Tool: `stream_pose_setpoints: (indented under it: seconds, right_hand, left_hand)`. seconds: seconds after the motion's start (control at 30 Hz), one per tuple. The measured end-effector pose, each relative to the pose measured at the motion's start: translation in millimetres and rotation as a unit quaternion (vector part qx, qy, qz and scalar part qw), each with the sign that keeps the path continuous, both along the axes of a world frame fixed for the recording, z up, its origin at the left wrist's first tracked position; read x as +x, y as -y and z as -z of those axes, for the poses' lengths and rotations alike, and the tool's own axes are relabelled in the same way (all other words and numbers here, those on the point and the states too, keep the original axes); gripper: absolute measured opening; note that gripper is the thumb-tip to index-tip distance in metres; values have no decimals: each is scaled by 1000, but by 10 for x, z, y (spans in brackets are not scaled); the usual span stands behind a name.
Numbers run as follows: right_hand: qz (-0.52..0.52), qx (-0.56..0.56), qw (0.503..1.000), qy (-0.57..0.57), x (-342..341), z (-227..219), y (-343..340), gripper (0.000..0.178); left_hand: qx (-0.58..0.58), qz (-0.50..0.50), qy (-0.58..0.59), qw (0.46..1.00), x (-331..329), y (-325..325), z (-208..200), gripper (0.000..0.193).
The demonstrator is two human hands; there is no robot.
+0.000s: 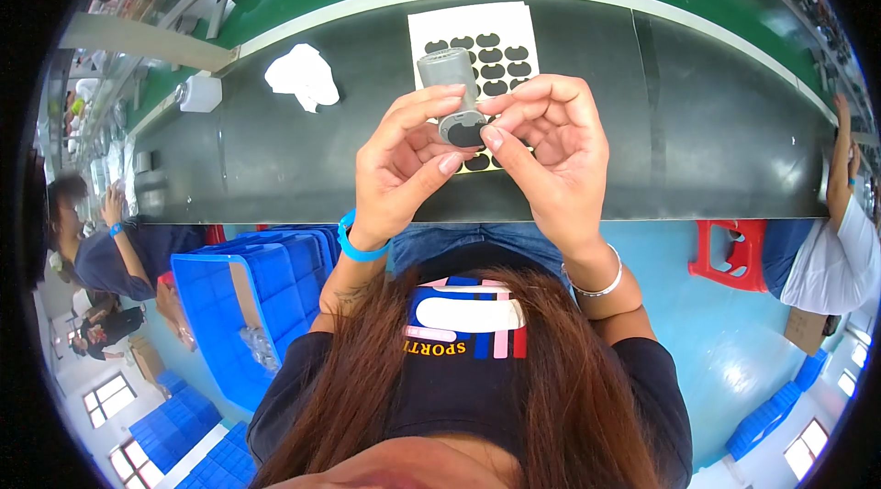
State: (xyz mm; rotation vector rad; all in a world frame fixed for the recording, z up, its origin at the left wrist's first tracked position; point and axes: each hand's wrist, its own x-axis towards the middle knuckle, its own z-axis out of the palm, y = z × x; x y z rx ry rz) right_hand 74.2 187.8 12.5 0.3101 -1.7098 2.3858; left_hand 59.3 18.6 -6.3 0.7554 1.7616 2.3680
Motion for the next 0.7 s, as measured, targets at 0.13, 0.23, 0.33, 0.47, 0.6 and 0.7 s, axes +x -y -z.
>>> stream_pose_setpoints:
  seconds: [0.13, 0.23, 0.33, 0.47, 0.6, 0.7]
  right_hand:
    - [6, -8, 1000, 13, 13, 32, 7, 34]
    - [6, -9, 1000, 10, 17, 41, 3, 34]
    - [6, -4, 1000, 4, 14, 61, -9, 34]
    - [4, -7, 1000, 8, 16, 49, -15, 34]
    - [7, -5, 1000, 14, 10, 34, -21, 33]
    - [6, -1, 1000, 16, 3, 32, -20, 32]
  left_hand:
    - [5, 2, 11, 1000, 14, -13, 24, 39]
    - [4, 2, 12, 1000, 19, -26, 33, 37]
    - [1, 1, 8, 1000, 20, -34, 34, 36]
    - [-4, -3, 5, 1000, 18, -43, 36, 35]
    - [-4, 0, 3, 1000, 6, -52, 33, 35]
    - [-8, -5, 2, 1000, 7, -49, 40, 34]
